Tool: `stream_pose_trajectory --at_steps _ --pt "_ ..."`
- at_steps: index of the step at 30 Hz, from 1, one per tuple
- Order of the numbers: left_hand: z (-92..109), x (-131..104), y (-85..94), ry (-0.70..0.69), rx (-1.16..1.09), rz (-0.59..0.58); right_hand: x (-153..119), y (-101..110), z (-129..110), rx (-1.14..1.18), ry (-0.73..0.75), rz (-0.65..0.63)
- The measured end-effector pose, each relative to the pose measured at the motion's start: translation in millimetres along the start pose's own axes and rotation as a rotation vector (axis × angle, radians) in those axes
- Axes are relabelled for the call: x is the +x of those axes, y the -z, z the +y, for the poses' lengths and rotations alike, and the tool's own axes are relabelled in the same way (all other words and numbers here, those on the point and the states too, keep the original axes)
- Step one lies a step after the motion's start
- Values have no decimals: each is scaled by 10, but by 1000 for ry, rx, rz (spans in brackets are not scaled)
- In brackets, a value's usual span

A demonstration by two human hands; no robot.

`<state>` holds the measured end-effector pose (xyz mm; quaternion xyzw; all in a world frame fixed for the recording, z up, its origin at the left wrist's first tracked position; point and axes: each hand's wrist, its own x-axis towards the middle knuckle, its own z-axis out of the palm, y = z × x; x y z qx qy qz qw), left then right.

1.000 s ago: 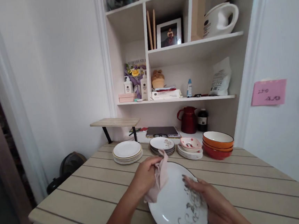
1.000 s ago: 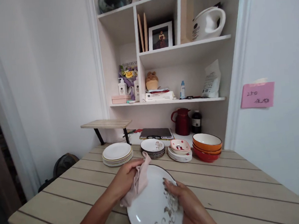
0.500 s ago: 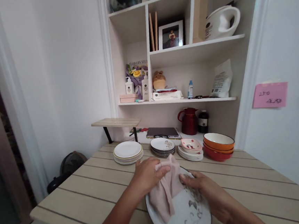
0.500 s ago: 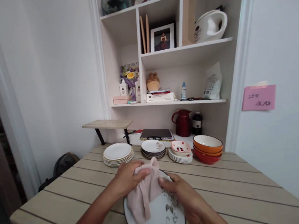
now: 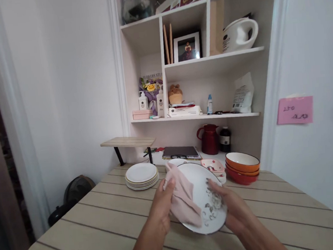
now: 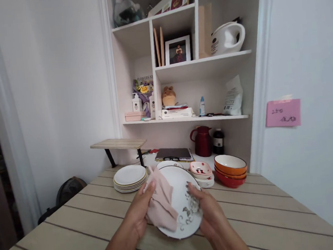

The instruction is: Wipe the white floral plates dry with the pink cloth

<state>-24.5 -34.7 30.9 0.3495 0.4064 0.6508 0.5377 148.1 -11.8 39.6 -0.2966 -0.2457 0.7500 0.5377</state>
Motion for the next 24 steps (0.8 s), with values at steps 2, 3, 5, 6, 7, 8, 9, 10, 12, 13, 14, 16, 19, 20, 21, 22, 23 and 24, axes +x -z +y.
stream_pose_trajectory --at_steps 2,3,5,6,7,8,9,10,12,13,14,16,19,20,21,22,23,24 --pt "-130 12 -47 -46 -152 47 32 -18 103 60 -27 -23" --pt "-195 9 -61 -42 -201 70 46 -22 157 88 -23 -29" --pt "-311 -15 -75 -5 -238 104 75 -18 257 126 -1 -29" --pt "-357 -36 -81 15 -243 120 90 -13 301 135 14 -25" --pt "-392 -61 -93 35 -250 145 106 -9 340 137 26 -18" --pt "-415 -89 -114 55 -257 173 121 -7 376 136 34 -7" --pt "-426 -119 -146 66 -271 198 134 -9 408 136 43 6" --pt "-427 -149 -187 70 -292 218 144 -16 437 140 56 19" --pt "-405 -200 -285 50 -348 222 146 -43 486 170 92 36" --pt "-389 -217 -329 35 -376 209 138 -57 504 196 113 37" --pt "-372 -226 -362 24 -396 194 122 -69 517 224 130 29" --pt "-343 -217 -372 33 -404 172 72 -70 521 257 137 -13" --pt "-301 -160 -237 54 -349 135 -23 11 468 168 78 -111" --pt "-280 -143 -168 29 -326 128 -54 56 437 109 55 -139" --pt "-252 -133 -97 -1 -293 139 -82 104 400 46 40 -162" --pt "-217 -132 -31 -45 -244 137 -107 149 360 -13 33 -177" --pt "-175 -139 24 -92 -186 113 -130 187 316 -67 34 -185" --pt "-129 -155 66 -133 -125 77 -151 213 270 -116 44 -190"
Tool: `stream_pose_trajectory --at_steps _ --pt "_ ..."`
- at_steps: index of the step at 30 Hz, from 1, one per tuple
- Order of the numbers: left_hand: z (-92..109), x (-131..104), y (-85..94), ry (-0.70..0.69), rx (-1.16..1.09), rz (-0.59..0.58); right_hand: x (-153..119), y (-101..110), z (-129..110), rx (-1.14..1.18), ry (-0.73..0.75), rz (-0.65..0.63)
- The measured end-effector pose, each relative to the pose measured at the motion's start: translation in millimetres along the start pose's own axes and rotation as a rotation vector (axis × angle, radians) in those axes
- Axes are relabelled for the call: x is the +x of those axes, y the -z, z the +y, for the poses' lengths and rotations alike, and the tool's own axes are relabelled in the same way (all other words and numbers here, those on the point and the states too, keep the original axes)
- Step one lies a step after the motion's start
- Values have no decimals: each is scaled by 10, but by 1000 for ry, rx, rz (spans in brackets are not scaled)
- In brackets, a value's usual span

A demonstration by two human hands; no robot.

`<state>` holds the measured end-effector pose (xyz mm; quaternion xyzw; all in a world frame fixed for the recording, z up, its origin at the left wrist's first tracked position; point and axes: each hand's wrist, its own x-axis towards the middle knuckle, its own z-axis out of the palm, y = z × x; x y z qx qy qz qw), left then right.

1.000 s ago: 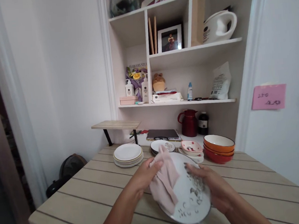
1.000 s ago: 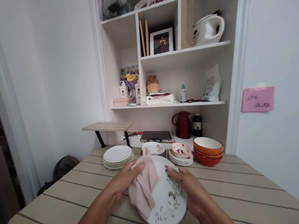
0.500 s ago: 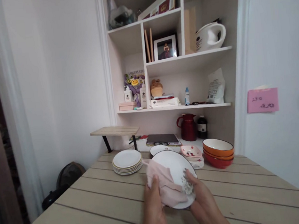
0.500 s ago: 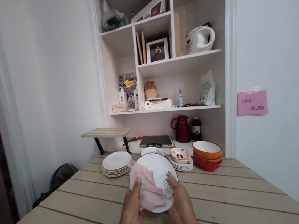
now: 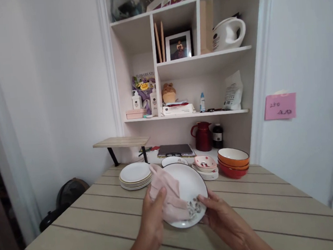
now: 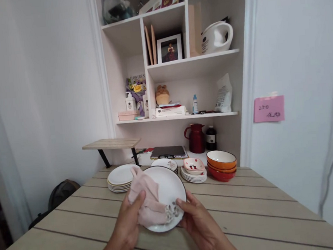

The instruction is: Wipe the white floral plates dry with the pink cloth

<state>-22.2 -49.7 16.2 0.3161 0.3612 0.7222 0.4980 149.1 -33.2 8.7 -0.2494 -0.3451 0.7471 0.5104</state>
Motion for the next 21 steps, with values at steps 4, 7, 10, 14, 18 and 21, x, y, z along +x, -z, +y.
stream_pose_trajectory --at_steps 4,7,10,14,18,21 --pt "228 -65 10 -73 237 -216 -67 -19 -199 -217 27 -44" --pt "393 -98 -65 -126 418 -326 -100 -113 -328 -311 64 -113" --pt "524 -93 -134 -215 554 -358 -111 -183 -383 -304 103 -120" --pt "587 -13 -149 -304 750 -363 -78 -181 -344 -256 129 -4" --pt "580 97 -123 -649 1195 -68 -29 -126 -263 -296 59 148" --pt "560 128 -126 -955 1392 -77 -34 -109 -223 -311 7 125"
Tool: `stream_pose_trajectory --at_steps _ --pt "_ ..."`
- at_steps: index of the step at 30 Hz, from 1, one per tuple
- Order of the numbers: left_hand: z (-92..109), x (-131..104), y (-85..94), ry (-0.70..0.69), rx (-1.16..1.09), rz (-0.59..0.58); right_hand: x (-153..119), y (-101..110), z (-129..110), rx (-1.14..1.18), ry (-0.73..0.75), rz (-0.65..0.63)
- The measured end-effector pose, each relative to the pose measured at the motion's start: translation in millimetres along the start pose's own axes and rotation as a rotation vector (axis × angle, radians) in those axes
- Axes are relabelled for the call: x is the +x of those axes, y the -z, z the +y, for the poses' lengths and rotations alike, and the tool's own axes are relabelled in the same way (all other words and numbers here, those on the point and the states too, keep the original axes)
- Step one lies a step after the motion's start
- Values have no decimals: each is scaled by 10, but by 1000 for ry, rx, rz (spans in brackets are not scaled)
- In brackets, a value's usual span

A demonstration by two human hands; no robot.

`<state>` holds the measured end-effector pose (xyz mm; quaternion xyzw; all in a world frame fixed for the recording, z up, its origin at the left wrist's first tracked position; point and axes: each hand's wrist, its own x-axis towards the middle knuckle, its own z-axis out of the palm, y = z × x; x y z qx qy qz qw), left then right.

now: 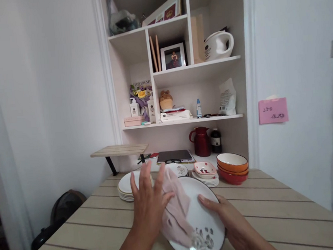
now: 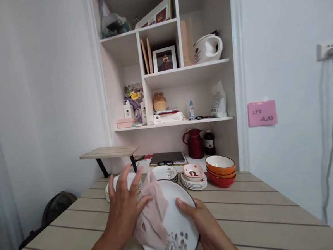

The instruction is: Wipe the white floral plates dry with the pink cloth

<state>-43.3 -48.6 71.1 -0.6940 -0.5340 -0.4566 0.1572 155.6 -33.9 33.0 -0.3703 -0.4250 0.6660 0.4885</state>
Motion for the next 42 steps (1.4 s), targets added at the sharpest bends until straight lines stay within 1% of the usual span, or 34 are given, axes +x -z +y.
stream_pose_trajectory --at_steps 1,2,3,5,8,10,12,14,16,19,22,26,29,33,36,39,40,41,42 --pt "4 -5 -9 -63 -20 -52 -13 -2 4 0 3 -14" --pt "8 -15 -17 -93 -76 -129 -31 -6 2 -2 12 -28" --pt "13 -27 -24 -89 -151 -208 -51 -11 -5 -13 25 -40" --pt "21 -50 -31 -16 -288 -317 -95 -23 -33 -49 53 -68" --pt "35 -54 -36 111 -366 -362 -141 -45 -82 -86 93 -94" --pt "51 -29 -46 171 -388 -346 -155 -66 -97 -78 122 -95" --pt "70 2 -64 217 -440 -304 -159 -88 -92 -46 146 -82" --pt "94 19 -89 274 -530 -261 -156 -105 -75 11 143 -38" --pt "127 8 -120 385 -669 -216 -146 -113 -58 96 125 35" --pt "201 -55 -177 602 -934 -145 -109 -119 -36 228 112 133" --pt "297 -144 -255 776 -1137 -43 -61 -151 11 345 130 175" --pt "428 -265 -397 933 -1263 137 -17 -249 150 511 159 208" --pt "515 -330 -502 1024 -1342 208 0 -334 270 625 165 203" --pt "573 -368 -567 1063 -1394 225 1 -428 398 695 145 214" --pt "510 -403 -534 1065 -1401 230 -24 -404 480 672 82 156" --pt "334 -455 -425 1021 -1365 173 -66 -231 503 490 40 42" --pt "264 -468 -375 986 -1352 123 -81 -149 479 397 46 -1" --pt "198 -475 -321 942 -1322 81 -98 -66 435 304 88 -4" --pt "142 -474 -265 892 -1271 44 -115 11 371 203 126 22"
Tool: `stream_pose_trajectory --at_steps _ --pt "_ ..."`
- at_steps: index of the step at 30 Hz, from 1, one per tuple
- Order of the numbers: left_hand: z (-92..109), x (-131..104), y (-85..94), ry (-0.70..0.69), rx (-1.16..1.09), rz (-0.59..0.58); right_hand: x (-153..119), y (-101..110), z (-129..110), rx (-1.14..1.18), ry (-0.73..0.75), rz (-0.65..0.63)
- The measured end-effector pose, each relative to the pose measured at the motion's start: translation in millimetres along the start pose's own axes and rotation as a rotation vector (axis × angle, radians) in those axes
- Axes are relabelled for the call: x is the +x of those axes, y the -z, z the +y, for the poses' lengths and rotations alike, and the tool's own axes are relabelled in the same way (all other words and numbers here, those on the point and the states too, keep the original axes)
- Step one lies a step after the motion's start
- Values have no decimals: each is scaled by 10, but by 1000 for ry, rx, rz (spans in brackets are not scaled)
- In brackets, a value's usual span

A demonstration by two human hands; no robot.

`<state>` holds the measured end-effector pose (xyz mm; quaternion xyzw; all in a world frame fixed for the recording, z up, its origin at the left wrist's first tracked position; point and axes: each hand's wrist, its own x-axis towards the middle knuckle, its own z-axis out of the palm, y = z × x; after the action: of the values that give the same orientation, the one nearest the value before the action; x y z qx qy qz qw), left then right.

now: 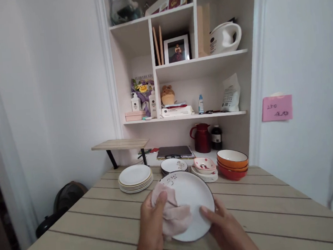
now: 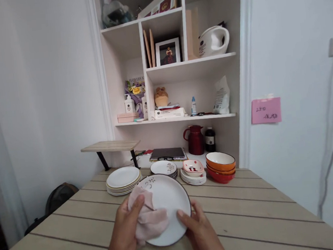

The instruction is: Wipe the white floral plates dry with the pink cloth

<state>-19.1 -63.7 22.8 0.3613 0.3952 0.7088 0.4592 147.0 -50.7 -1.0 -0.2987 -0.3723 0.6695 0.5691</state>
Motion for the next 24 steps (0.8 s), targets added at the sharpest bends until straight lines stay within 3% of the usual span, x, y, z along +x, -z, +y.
stream_pose_trajectory --at_steps 4,8,10,12,15,20,24 --pt "239 -16 82 -172 371 -109 -31 61 -412 -339 154 -106" --pt "472 -117 -13 -478 779 -486 -88 -107 -692 -697 220 -321" --pt "530 -147 -38 -588 908 -596 -114 -181 -725 -851 236 -403" --pt "532 -144 -36 -611 924 -574 -132 -214 -700 -901 275 -410" --pt "470 -102 -26 -499 801 -403 -150 -192 -606 -806 336 -286" --pt "401 -63 -96 -252 476 -230 -168 -142 -460 -345 164 20" --pt "331 -112 -214 -116 148 -154 -159 -225 -379 -13 159 144"
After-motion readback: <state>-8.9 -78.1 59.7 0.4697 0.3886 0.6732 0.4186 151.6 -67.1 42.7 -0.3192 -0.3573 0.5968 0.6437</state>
